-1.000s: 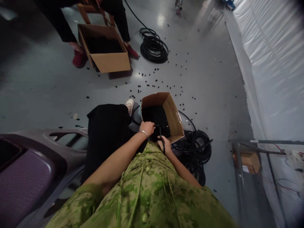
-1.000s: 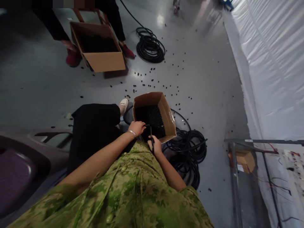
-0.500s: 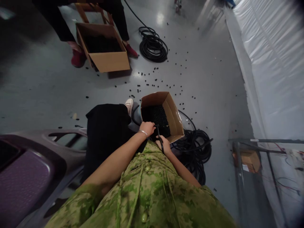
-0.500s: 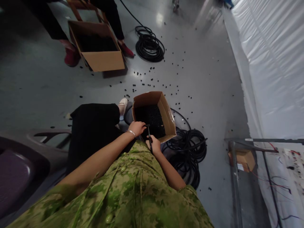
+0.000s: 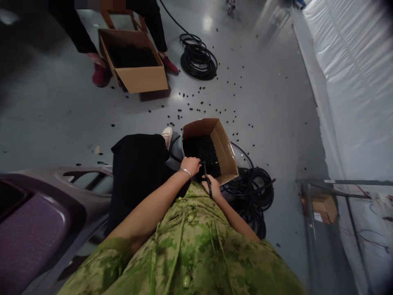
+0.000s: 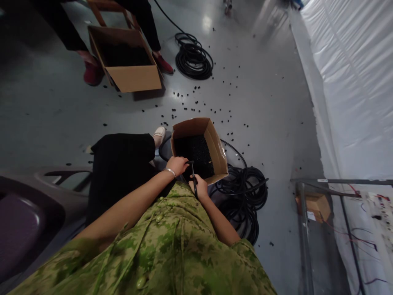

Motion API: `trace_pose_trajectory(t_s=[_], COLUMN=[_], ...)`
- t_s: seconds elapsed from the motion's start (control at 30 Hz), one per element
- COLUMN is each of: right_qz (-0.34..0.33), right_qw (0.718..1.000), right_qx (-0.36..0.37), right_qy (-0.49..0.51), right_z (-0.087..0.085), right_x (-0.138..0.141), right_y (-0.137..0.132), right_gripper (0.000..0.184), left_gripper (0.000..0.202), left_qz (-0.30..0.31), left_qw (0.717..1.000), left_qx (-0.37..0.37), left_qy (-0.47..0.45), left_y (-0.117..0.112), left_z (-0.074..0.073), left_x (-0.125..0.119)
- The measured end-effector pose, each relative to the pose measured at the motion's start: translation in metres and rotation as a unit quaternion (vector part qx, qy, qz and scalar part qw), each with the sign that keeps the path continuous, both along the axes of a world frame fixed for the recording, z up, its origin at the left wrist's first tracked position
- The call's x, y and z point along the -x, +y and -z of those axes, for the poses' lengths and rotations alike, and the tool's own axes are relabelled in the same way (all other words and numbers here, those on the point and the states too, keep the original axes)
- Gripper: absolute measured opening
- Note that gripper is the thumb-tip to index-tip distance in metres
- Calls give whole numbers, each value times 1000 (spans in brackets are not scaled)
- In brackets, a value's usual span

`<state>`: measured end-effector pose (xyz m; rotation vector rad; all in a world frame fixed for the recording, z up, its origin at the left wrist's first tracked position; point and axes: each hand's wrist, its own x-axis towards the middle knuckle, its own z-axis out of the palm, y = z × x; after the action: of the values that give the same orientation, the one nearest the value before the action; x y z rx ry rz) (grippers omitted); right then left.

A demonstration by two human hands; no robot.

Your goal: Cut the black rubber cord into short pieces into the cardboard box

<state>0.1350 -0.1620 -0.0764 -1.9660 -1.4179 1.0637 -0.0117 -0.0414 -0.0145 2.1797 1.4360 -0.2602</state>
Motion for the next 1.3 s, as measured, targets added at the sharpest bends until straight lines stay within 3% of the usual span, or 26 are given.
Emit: trace_pose_trajectory(t_s=[0.9, 1.3], right_qz=[-5, 8], right_qw=[1000, 1000], right_qx=[6, 5], right_qy=[0, 24], right_z=[-3, -5], right_x=[0, 0], right_y=[-1, -2], right_gripper=[31, 30], left_gripper=[32, 37], left_qz=[4, -39], left_qw=[1000, 995], left_qx=[-8, 55], left_qy=[-7, -74], left_y=[-2, 2], left_z=[-2, 10], left_x=[0, 1])
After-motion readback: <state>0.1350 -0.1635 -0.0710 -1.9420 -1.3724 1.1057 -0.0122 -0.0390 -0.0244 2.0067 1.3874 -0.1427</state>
